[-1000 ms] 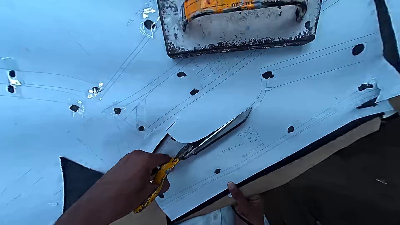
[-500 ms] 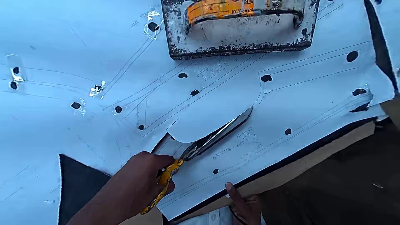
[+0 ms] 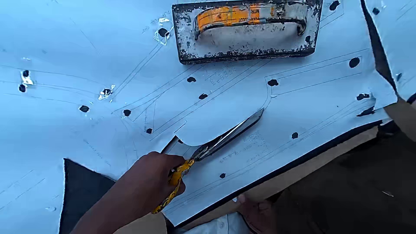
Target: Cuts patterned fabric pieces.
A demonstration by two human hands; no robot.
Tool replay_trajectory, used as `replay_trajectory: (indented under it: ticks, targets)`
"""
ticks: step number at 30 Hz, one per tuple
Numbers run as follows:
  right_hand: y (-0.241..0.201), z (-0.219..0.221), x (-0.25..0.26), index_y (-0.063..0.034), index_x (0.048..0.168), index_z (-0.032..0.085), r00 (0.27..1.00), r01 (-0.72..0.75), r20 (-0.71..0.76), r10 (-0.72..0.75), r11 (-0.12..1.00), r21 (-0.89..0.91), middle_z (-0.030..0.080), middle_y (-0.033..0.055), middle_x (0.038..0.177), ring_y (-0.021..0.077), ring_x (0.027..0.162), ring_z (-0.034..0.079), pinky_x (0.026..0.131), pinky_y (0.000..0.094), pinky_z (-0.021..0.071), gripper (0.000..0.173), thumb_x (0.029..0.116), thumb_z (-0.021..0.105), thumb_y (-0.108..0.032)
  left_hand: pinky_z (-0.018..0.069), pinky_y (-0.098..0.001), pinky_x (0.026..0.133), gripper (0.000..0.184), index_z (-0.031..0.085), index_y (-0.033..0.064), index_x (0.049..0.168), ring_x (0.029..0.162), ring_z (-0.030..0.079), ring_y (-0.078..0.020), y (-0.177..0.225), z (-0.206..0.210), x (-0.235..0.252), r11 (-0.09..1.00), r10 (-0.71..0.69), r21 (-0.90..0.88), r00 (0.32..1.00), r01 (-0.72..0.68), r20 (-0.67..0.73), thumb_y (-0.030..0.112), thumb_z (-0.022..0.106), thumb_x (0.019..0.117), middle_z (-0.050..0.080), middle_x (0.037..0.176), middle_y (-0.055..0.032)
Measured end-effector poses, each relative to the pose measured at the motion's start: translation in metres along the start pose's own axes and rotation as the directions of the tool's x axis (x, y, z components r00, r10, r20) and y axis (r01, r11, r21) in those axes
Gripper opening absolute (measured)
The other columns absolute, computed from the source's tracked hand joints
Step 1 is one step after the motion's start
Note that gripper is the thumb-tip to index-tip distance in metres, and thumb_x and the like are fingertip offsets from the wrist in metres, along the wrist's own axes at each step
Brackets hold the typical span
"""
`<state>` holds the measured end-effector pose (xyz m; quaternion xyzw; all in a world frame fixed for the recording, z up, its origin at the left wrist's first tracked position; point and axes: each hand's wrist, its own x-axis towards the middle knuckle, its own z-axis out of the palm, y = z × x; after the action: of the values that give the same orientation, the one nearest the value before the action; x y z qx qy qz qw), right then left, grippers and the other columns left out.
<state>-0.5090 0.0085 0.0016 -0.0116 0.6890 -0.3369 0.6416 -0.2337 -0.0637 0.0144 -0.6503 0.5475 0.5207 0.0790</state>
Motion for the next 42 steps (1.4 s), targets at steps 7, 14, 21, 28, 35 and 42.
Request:
replay_trajectory:
  ticks: [7,14,21,28,35,42]
  targets:
    - [-0.090,-0.082,0.045,-0.0303,0.120,0.062,0.551,0.770,0.348,-0.758,0.303,-0.561,0.063,-0.0190,0.118,-0.0010,0.114,0.061,0.098,0.0201,0.0518,0.035,0.0903,0.078,-0.025,0.0460,-0.0293,0.047,0.018,0.076,0.0236,0.087,0.050,0.053,-0.0028,-0.005,0.011,0.001,1.000,0.013,0.022,0.998,-0.012,-0.065,0.025,0.078,0.0691,0.060,0.062,0.0131]
    - [-0.159,-0.003,0.129,-0.0426,0.154,0.038,0.204,0.760,0.810,-0.550,-0.433,-0.485,0.014,-0.0119,0.171,0.0211,0.160,0.002,0.127,0.0605,0.0029,0.066,0.0949,0.055,-0.067,0.0511,-0.0308,0.049,0.023,0.077,0.0220,0.091,0.054,0.060,-0.0045,-0.004,0.015,-0.004,0.998,-0.051,-0.041,0.998,0.050,-0.047,0.025,0.077,0.0676,0.066,0.066,0.0112]
    - [-0.151,0.005,0.155,-0.0463,0.159,0.031,0.289,0.654,0.851,-0.438,-0.559,-0.510,0.012,-0.0060,0.173,0.0218,0.160,-0.004,0.122,0.0657,-0.0084,0.070,0.0952,0.041,-0.075,0.0539,-0.0312,0.050,0.025,0.077,0.0180,0.091,0.057,0.064,-0.0074,-0.001,0.020,-0.009,0.997,-0.063,-0.046,0.995,0.060,-0.077,0.025,0.075,0.0669,0.068,0.069,0.0083]
    - [-0.151,0.005,0.154,-0.0467,0.159,0.029,0.307,0.623,0.848,-0.433,-0.582,-0.523,0.009,-0.0055,0.173,0.0218,0.160,-0.005,0.122,0.0660,-0.0087,0.071,0.0951,0.038,-0.076,0.0556,-0.0392,0.054,0.026,0.077,0.0161,0.090,0.060,0.066,-0.0131,0.006,0.014,-0.009,0.999,-0.044,-0.019,0.996,0.043,-0.072,0.019,0.078,0.0645,0.070,0.072,0.0056]
    - [-0.151,0.005,0.155,-0.0468,0.158,0.031,0.302,0.641,0.846,-0.440,-0.563,-0.522,0.008,-0.0058,0.173,0.0214,0.159,-0.006,0.122,0.0648,-0.0096,0.070,0.0949,0.038,-0.077,0.0539,-0.0366,0.051,0.026,0.077,0.0178,0.090,0.058,0.064,-0.0111,0.013,0.020,-0.009,0.999,-0.043,0.001,0.993,0.043,-0.106,0.023,0.075,0.0640,0.068,0.070,0.0074]
    - [-0.151,0.005,0.154,-0.0482,0.159,0.030,0.319,0.630,0.843,-0.433,-0.567,-0.530,0.007,-0.0061,0.173,0.0222,0.159,-0.007,0.122,0.0661,-0.0094,0.070,0.0948,0.036,-0.077,0.0537,-0.0373,0.053,0.025,0.078,0.0159,0.090,0.057,0.064,-0.0118,0.020,0.017,-0.010,0.995,-0.092,-0.046,0.994,0.089,-0.057,0.017,0.078,0.0646,0.068,0.069,0.0053]
